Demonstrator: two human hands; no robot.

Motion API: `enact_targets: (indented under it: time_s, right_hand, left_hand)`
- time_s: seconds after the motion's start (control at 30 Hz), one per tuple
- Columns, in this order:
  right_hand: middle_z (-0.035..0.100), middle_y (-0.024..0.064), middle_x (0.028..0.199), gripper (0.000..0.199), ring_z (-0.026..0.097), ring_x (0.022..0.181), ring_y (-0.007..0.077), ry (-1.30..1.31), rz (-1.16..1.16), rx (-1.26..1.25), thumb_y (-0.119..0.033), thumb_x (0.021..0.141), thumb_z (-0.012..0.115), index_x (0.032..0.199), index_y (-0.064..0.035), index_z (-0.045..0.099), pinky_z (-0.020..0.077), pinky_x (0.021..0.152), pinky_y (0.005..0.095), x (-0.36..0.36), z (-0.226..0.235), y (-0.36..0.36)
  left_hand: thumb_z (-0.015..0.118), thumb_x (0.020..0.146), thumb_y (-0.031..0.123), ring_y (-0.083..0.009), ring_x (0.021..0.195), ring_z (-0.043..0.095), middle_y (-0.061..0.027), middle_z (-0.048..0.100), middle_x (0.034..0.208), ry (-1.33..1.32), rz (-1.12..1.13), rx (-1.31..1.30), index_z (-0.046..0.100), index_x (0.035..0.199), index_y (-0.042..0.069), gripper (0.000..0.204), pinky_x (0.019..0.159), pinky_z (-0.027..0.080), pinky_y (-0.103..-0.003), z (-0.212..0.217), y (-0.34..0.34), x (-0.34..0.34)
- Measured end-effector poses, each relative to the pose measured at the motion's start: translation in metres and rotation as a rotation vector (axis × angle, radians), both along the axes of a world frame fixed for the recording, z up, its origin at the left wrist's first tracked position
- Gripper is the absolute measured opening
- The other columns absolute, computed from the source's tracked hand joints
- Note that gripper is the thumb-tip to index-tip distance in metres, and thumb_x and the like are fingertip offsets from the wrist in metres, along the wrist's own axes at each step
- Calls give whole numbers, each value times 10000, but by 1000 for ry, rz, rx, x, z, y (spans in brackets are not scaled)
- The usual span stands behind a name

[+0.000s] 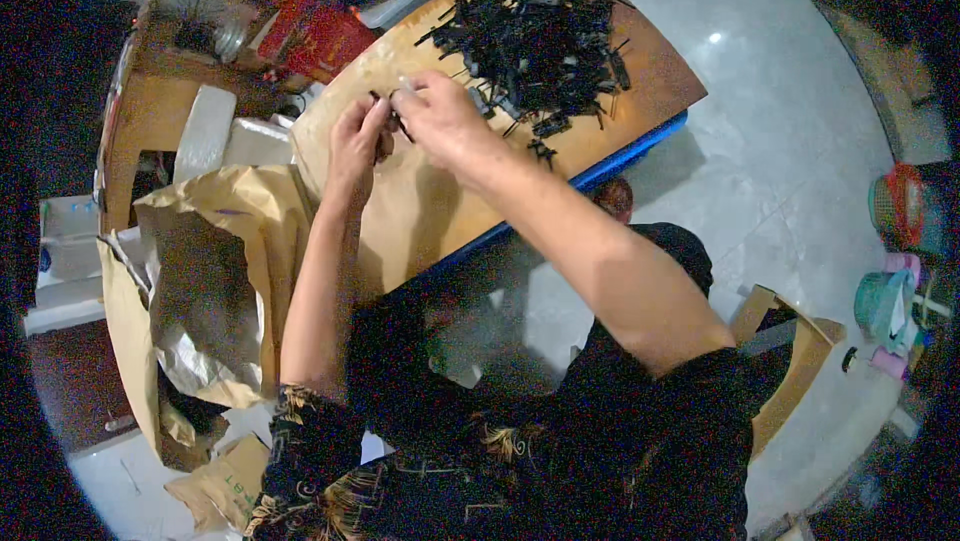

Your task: Sorting and inspecting small black plastic components into a bag and a bucket.

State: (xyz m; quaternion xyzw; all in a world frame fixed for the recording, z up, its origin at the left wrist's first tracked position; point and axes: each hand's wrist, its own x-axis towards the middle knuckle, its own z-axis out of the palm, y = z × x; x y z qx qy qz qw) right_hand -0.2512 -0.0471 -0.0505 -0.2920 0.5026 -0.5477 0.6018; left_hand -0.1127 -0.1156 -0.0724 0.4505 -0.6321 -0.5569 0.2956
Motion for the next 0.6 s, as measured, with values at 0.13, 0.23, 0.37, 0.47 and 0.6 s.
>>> enact_targets:
  time_s: [0.13, 0.23, 0.37, 0.47, 0.6]
  right_hand:
    - [345, -54, 536, 261, 225, 374, 14, -61, 223, 37, -340, 914, 442, 823, -101, 493, 185, 325, 181, -1, -12, 5]
    - [348, -57, 535, 274, 223, 377, 11, -153, 358, 44, -347, 917, 441, 807, -101, 489, 180, 326, 176, 10, -5, 12]
    - [371, -61, 551, 251, 261, 398, 2, -28, 431, -102, -313, 926, 436, 815, -94, 487, 190, 336, 155, 20, -6, 11]
    - [388, -59, 565, 223, 300, 422, -4, -12, 435, -90, -295, 928, 438, 827, -101, 484, 200, 345, 148, 27, -5, 12]
    - [419, -54, 586, 214, 314, 435, -7, 61, 452, -150, -290, 929, 433, 849, -101, 495, 213, 358, 145, 31, -2, 14]
  left_hand:
    - [519, 890, 180, -43, 503, 432, 20, 491, 640, 173, -9, 5, 533, 816, 61, 140, 459, 342, -181, 32, 58, 24]
    - [511, 898, 174, -49, 530, 437, 33, 483, 670, 128, -38, 33, 545, 863, 71, 113, 505, 347, -181, 39, 77, 40]
    - [524, 889, 196, -48, 524, 473, 3, 557, 748, 198, -79, 144, 522, 875, 76, 121, 468, 337, -166, 37, 84, 51]
    - [539, 879, 212, -49, 524, 499, -24, 596, 799, 280, -65, 183, 498, 875, 79, 139, 432, 323, -155, 30, 82, 55]
    - [552, 862, 169, -65, 526, 517, -59, 605, 805, 318, -26, 173, 441, 942, 77, 165, 403, 319, -151, 27, 79, 58]
